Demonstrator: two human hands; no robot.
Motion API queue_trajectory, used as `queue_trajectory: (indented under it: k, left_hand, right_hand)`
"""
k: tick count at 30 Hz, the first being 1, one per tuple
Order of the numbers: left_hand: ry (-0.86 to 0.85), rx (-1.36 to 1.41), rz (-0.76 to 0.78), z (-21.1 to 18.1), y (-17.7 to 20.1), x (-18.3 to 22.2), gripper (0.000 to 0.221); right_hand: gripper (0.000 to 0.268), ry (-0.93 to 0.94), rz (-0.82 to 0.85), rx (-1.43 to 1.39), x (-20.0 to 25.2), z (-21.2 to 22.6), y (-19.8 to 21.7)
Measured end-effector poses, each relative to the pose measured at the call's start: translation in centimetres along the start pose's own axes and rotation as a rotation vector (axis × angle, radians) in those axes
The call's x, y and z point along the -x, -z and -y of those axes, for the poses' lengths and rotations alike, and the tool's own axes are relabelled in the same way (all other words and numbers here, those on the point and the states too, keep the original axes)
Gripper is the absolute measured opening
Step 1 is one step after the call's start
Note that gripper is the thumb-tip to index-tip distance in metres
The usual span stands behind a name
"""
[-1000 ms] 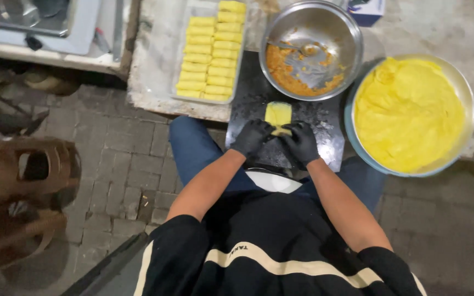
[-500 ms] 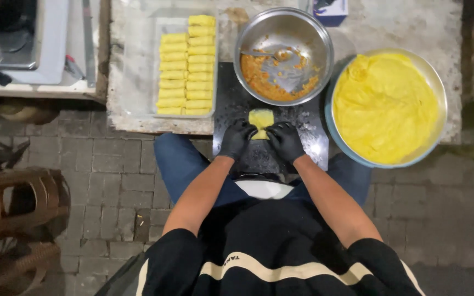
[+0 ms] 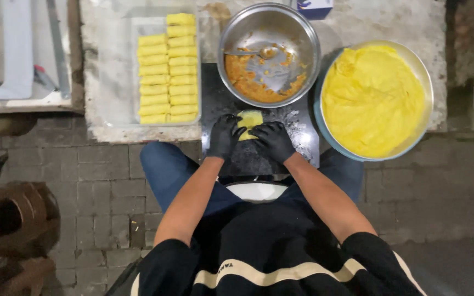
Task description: Preparing stuffed rolls by placing filling on thin dough sheets and rolling them into cylinders.
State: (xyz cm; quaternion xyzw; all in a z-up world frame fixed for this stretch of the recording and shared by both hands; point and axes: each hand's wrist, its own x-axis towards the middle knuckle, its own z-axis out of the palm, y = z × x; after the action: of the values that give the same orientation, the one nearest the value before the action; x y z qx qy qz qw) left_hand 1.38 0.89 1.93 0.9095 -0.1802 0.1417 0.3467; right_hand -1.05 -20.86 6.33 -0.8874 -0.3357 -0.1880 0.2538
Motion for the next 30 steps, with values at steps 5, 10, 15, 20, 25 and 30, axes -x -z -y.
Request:
queue_trajectory:
  k: [5,10,15,20,25,30]
  left_hand:
    - [-0.202,-0.049,0.102,-2.7,2.1,0.8,0.036]
    - [-0.194,-0.149,0.081,-1.5,1.2,1.1,0.028]
    - [-0.096,-0.04,0.02,-2.1,2.4,-0.6,0.017]
    - [-0.016,-0.009,0.04,0.7,0.7,-0.9,0.02]
    - [0.034,-0.008,0.063,0.5,1.2,-2.9,0.027]
    - [0.256,0.432,0.219,-6.4,9.9,-8.0,0.026]
  right_hand:
    - [0.038,-0.085,0.032,-0.086,-1.0,-0.5,0.5]
    - [0.034,-0.182,0.105,-0.208,-2.6,-0.1,1.9]
    - [0.013,-0.246,0.064,-0.167,-1.6,-1.9,-0.9]
    - [0.014,-0.414,-0.004,-0.134,-2.7,-1.8,-0.2]
    - [0.032,-0.334,0.02,-0.13,-1.2,-2.4,-0.5]
    - [0.03,-0.09,0.069,-0.093,-1.8,-2.3,-0.4]
